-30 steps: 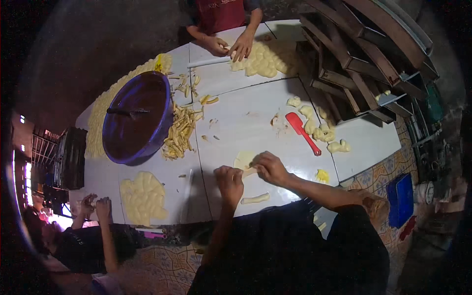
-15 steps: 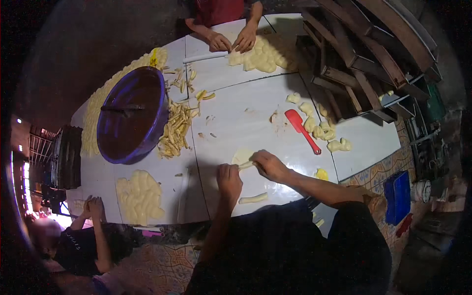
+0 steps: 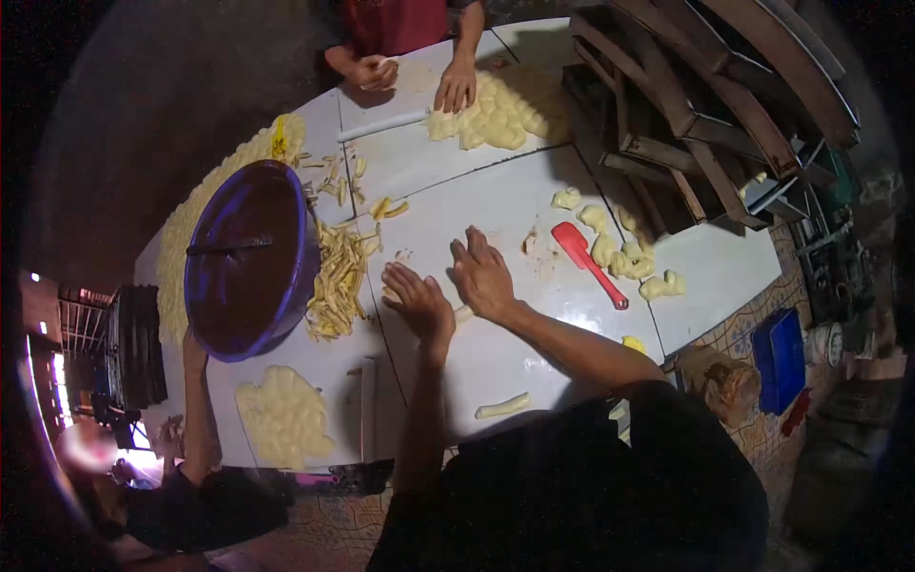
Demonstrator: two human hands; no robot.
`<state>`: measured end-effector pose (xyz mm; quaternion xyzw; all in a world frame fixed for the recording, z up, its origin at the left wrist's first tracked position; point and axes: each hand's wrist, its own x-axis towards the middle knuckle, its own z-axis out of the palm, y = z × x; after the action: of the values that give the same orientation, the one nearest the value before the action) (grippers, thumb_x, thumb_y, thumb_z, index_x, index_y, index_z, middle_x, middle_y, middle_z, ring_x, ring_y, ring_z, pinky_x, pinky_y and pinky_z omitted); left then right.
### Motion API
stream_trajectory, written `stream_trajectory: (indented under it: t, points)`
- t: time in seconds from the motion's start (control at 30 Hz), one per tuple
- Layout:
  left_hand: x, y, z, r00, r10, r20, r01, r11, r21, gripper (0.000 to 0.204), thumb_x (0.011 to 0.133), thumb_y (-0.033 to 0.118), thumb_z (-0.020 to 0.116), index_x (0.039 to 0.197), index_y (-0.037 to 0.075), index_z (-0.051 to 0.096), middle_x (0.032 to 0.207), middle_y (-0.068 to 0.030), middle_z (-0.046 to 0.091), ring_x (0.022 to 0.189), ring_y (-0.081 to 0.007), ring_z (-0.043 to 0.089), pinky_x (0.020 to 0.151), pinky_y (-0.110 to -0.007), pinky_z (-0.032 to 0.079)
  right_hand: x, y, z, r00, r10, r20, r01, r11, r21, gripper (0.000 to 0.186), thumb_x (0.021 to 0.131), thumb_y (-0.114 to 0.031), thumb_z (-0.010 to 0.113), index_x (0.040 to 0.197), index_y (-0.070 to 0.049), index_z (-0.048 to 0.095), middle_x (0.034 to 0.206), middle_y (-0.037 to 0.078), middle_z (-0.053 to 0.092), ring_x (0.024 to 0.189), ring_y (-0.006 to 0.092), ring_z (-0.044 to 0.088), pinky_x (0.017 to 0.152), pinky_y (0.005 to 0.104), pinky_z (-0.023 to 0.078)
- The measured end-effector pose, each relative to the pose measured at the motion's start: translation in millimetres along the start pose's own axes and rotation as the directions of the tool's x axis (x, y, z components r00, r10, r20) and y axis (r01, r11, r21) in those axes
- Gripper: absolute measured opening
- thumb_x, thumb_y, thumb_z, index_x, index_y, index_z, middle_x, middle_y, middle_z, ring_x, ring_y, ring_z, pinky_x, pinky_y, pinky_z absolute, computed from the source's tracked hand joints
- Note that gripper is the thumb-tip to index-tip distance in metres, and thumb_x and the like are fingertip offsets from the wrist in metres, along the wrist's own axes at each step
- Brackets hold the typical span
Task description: The person flattens dough portions with a roller, applies chocolate filling using a spatula, places banana pieces onto the dough, rolls the dough up, and arranges the filled rolls onto a baking tray.
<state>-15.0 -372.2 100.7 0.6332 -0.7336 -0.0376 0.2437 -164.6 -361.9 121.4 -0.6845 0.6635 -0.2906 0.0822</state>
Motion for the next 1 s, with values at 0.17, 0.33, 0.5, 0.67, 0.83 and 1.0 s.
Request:
stream_trajectory:
  t: [0.17, 0.33, 0.5, 0.67, 0.83, 1.0]
  points:
    - [-41, -9, -10, 0.987, 0.16, -0.008, -0.132, 0.784, -0.606, 0.073, 0.095, 0.002, 0.058, 0.157, -0.005, 0.021, 0.151, -0.025, 0.046, 0.143, -0.0397, 0.042, 0.118, -0.051, 0.028, -43, 32, -30, 0.982, -0.175, 0.074, 0.136, 0.919, 0.37, 0.049, 0.096, -0.025, 0.063, 0.138, -0.002, 0.055, 0.139, 0.023, 0.055, 0.129, 0.0397, 0.052, 0.108, 0.0472, 0.045]
    - [-58, -28, -7, 0.968, 0.183, 0.174, 0.009, 0.662, -0.749, 0.082, 0.088, -0.007, 0.064, 0.158, 0.001, 0.024, 0.111, -0.0153, 0.073, 0.106, -0.0263, 0.069, 0.093, -0.039, 0.053, -59, 22, -29, 0.968, -0.165, 0.188, 0.035, 0.834, 0.551, 0.034, 0.087, -0.005, 0.065, 0.121, -0.001, 0.068, 0.115, 0.017, 0.07, 0.11, 0.0373, 0.063, 0.096, 0.0422, 0.051]
    - [-164, -114, -16, 0.771, 0.034, 0.636, 0.446, 0.683, -0.578, 0.058, 0.091, -0.003, 0.06, 0.147, 0.003, 0.047, 0.113, -0.0168, 0.071, 0.106, -0.0285, 0.068, 0.094, -0.041, 0.053, -95, -12, -70, 0.795, -0.377, 0.475, -0.087, 0.704, 0.705, 0.037, 0.085, 0.003, 0.06, 0.12, 0.0, 0.068, 0.114, 0.017, 0.07, 0.11, 0.0371, 0.065, 0.094, 0.0431, 0.052]
    - [-197, -9, -92, 0.831, 0.395, 0.391, -0.095, 0.794, -0.6, 0.052, 0.091, -0.002, 0.055, 0.143, -0.001, 0.048, 0.124, -0.0205, 0.066, 0.115, -0.0393, 0.062, 0.102, -0.046, 0.048, -180, 20, -105, 0.731, -0.394, 0.557, -0.07, 0.768, 0.636, 0.052, 0.08, 0.008, 0.06, 0.132, -0.001, 0.061, 0.135, 0.017, 0.06, 0.124, 0.0358, 0.057, 0.104, 0.0417, 0.048]
    - [-227, -18, -92, 0.861, 0.156, 0.483, 0.182, 0.794, -0.58, 0.051, 0.1, 0.01, 0.05, 0.149, -0.002, 0.04, 0.144, -0.0236, 0.052, 0.132, -0.0361, 0.051, 0.112, -0.045, 0.039, -212, 3, -116, 0.901, -0.143, 0.409, -0.085, 0.867, 0.491, 0.053, 0.085, 0.007, 0.057, 0.138, 0.002, 0.054, 0.136, 0.023, 0.057, 0.122, 0.0413, 0.056, 0.105, 0.0424, 0.047]
    - [-228, -41, -116, 0.994, 0.108, 0.032, -0.07, 0.812, -0.579, 0.04, 0.1, 0.007, 0.048, 0.136, -0.009, 0.052, 0.145, -0.0266, 0.05, 0.136, -0.0428, 0.045, 0.119, -0.05, 0.03, -256, 41, -152, 0.991, 0.124, 0.048, -0.122, 0.992, -0.036, 0.054, 0.095, -0.009, 0.061, 0.142, 0.008, 0.043, 0.146, 0.029, 0.048, 0.137, 0.0461, 0.045, 0.111, 0.0514, 0.041]
